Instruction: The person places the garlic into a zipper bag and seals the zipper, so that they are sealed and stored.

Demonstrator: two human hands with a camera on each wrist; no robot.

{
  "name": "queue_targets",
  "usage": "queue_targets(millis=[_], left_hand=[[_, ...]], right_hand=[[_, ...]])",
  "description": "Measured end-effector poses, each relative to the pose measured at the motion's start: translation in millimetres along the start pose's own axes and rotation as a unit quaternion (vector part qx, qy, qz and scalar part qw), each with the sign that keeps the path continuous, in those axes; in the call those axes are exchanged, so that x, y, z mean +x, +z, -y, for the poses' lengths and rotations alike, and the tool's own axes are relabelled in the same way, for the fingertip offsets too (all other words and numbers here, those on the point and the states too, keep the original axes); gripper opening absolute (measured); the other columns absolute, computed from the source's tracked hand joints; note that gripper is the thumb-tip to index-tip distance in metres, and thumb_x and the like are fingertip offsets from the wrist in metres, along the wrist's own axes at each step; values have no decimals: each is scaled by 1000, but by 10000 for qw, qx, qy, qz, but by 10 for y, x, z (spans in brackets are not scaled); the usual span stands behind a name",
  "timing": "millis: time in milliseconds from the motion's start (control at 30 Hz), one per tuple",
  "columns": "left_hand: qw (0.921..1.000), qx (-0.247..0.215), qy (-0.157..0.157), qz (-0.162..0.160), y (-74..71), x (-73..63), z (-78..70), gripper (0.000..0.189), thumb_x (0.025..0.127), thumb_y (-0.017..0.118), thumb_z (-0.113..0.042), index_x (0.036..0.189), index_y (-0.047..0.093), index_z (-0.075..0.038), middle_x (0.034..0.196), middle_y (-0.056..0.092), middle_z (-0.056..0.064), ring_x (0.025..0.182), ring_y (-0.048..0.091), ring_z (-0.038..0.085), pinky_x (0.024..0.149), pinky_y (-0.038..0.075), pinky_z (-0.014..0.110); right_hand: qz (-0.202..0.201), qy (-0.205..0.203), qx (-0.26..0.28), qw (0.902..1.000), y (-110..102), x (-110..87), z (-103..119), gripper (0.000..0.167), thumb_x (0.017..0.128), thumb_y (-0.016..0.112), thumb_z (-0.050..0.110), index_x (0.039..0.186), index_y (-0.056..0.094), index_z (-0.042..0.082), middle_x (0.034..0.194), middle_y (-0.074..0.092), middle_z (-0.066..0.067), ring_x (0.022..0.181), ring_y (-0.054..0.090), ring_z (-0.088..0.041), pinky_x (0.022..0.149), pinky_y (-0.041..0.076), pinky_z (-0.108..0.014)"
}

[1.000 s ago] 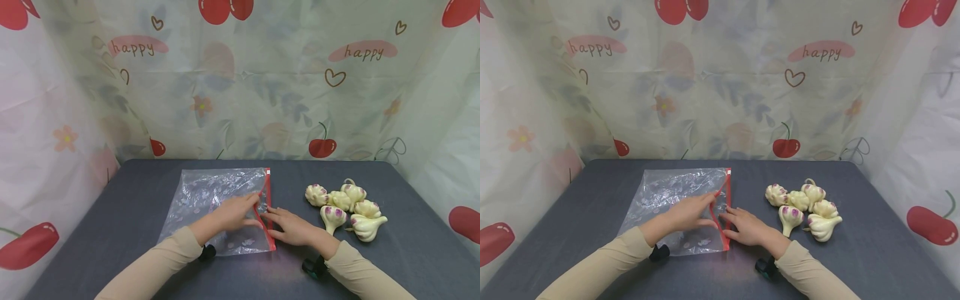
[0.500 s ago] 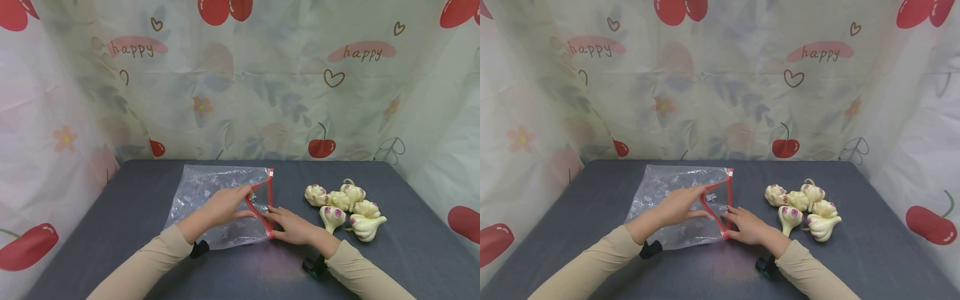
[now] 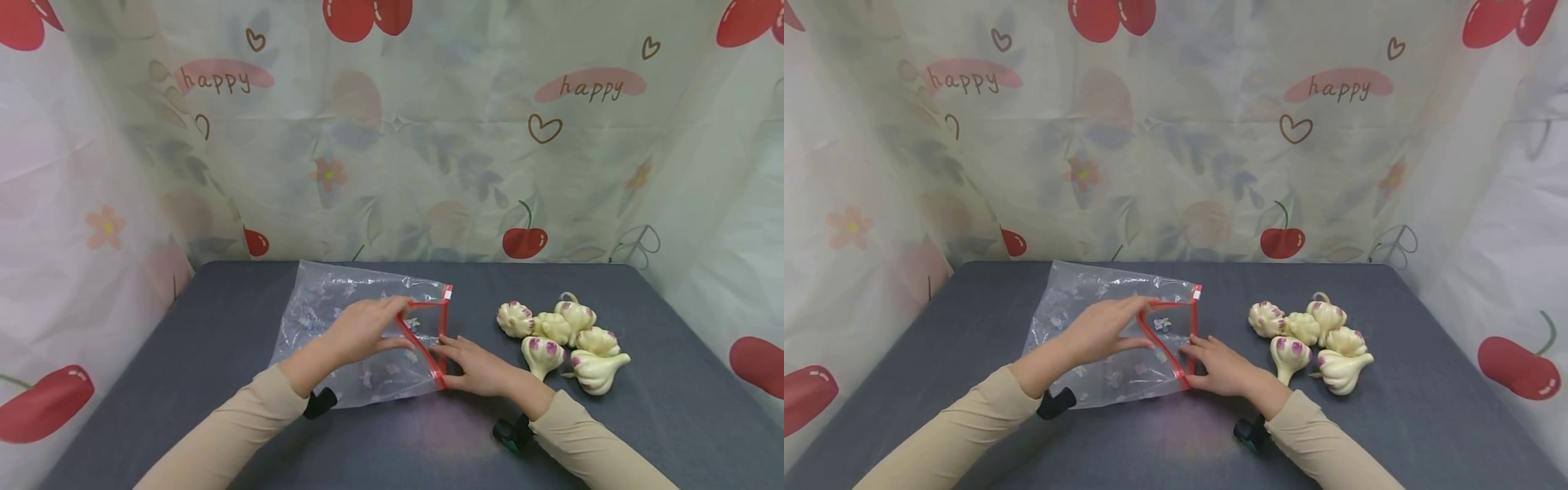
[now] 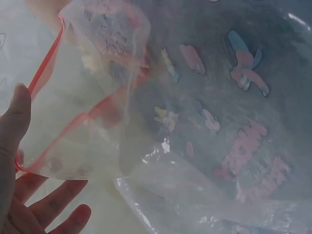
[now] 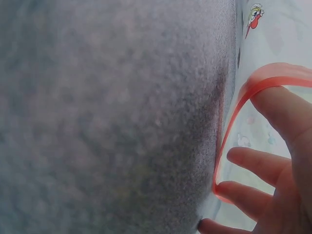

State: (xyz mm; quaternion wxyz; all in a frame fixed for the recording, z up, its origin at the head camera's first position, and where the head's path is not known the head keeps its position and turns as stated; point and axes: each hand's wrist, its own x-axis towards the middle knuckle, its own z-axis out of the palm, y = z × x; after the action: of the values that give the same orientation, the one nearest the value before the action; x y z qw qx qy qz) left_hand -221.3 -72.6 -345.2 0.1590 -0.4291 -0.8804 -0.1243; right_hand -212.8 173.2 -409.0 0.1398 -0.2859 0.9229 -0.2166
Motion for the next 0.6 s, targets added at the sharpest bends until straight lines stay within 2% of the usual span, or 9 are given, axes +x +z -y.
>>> queue_targets(millis=[133,367,600], left_hand=[[10000,35,-52,-14,-16,-9,23,46,76,74,-42,102,47,-14,84,63,-4,59,51,9,56,42,21],[9998,110,-88,-147,-39,-20,83,52,76,73,-41,113,51,-13,91,67,-4,67,60,11,61,49,27],[9996,-13,51,-283,-24,1,97,43,77,73,-39,104,50,-14,86,66,-5,60,56,11,57,46,25]], right_hand=[[-1,21,9,10000,1,6,-21,61,89,61,39,139,44,9,150,31,-21,134,25,-53,105,28,-62],[54,124,57,9999,-18,10,-15,62,89,60,40,140,43,9,150,30,-20,136,23,-52,106,27,-61],[99,63,68,9999,-48,9,-2,59,91,59,36,140,42,8,150,30,-21,136,24,-52,107,27,-61]])
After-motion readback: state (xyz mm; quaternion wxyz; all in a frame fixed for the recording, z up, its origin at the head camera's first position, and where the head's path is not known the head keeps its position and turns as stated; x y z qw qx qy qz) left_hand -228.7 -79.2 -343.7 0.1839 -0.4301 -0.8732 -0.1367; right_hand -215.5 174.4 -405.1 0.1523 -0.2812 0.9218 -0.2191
